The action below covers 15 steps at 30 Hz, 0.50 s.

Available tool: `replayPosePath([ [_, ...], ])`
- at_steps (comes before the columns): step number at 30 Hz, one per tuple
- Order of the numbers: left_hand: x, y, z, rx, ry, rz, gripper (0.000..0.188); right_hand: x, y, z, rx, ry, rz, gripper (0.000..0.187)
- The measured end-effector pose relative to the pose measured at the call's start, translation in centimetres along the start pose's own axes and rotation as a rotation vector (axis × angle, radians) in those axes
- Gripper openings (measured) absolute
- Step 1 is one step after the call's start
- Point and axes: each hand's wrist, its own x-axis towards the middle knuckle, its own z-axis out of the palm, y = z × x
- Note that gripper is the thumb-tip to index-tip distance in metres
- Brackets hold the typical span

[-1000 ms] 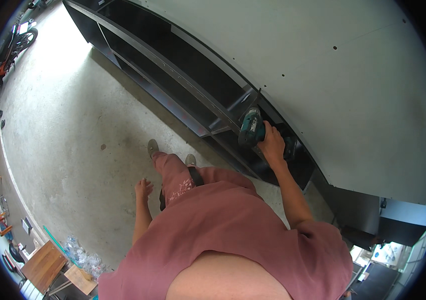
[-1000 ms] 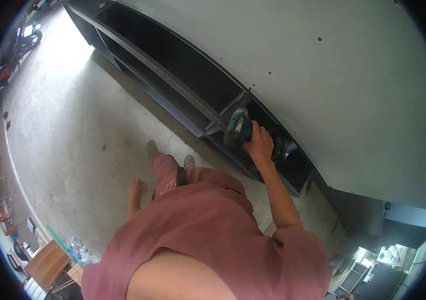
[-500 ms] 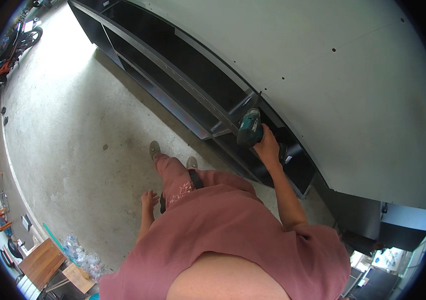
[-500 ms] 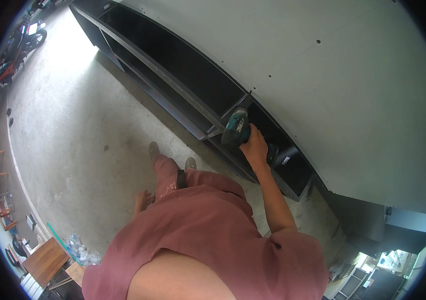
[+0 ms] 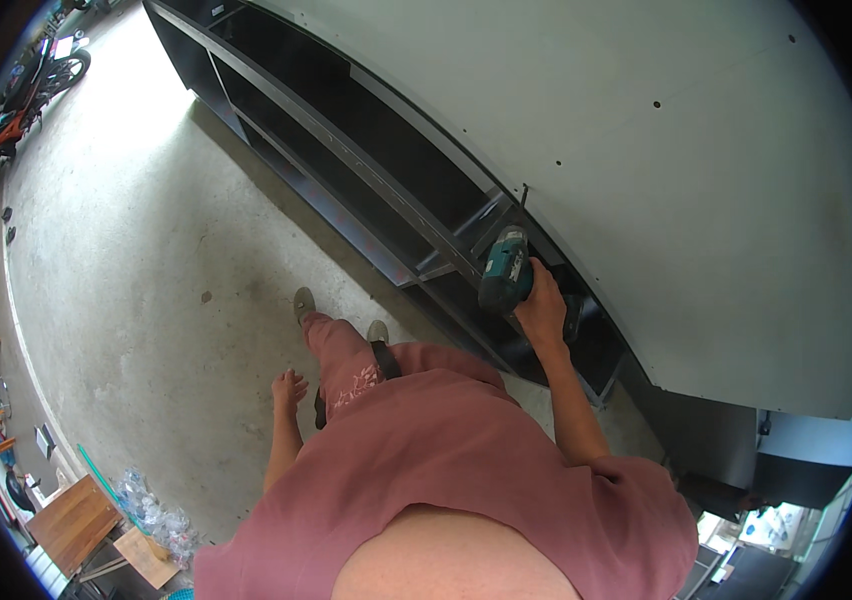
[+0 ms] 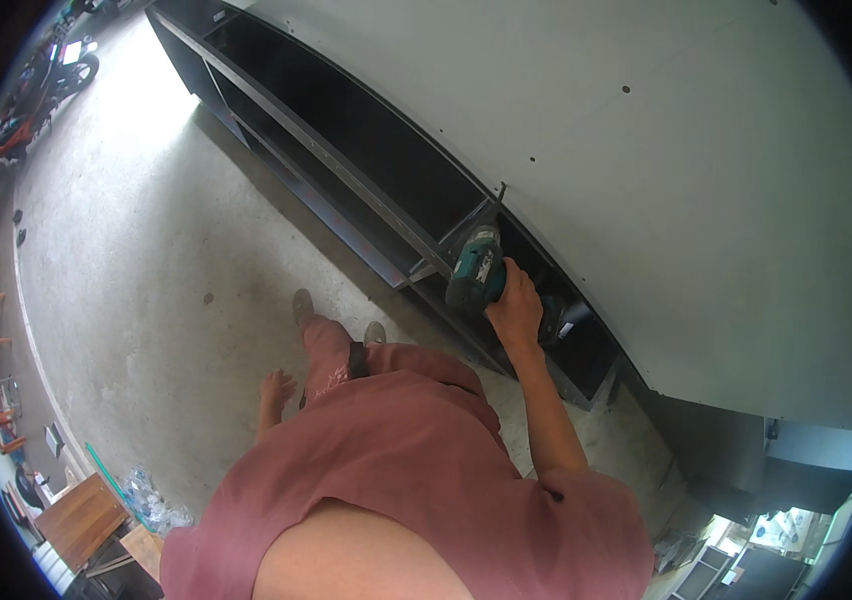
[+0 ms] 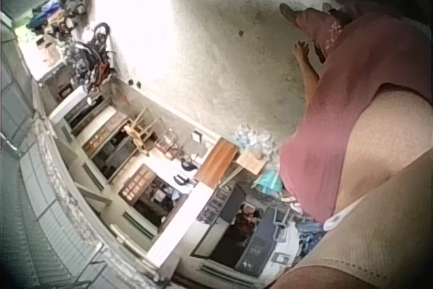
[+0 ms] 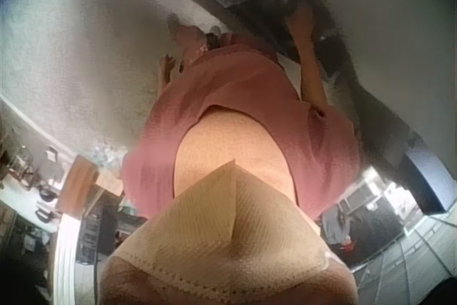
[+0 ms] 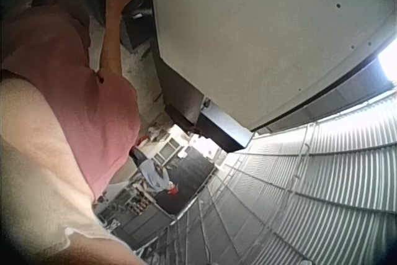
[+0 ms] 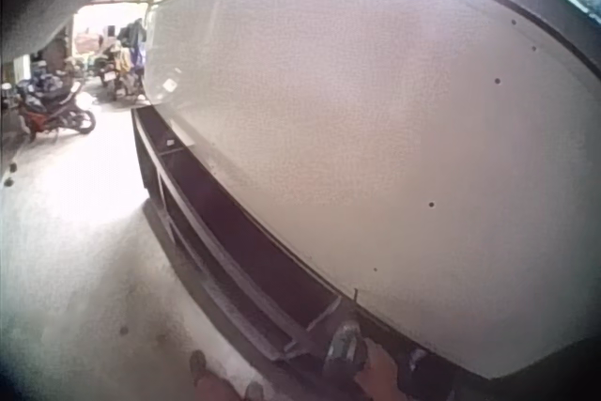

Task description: The person picks up an electric drill from a table, approaches a cabinet, and drives screws into the panel using the drill.

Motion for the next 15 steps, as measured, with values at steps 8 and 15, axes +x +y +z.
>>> replayPosePath([
  [8,-0.5,0.0,0.9,-0.007,-0.050,0.024,0.039,0.1,0.1,0.0,-0.019,0.005,-0.028,0.064],
  [15,-1.0,-2.9,0.3,0.047,-0.022,-0.075,0.036,0.3,-0.4,0.0,-0.007,0.001,-0.004,0.063],
])
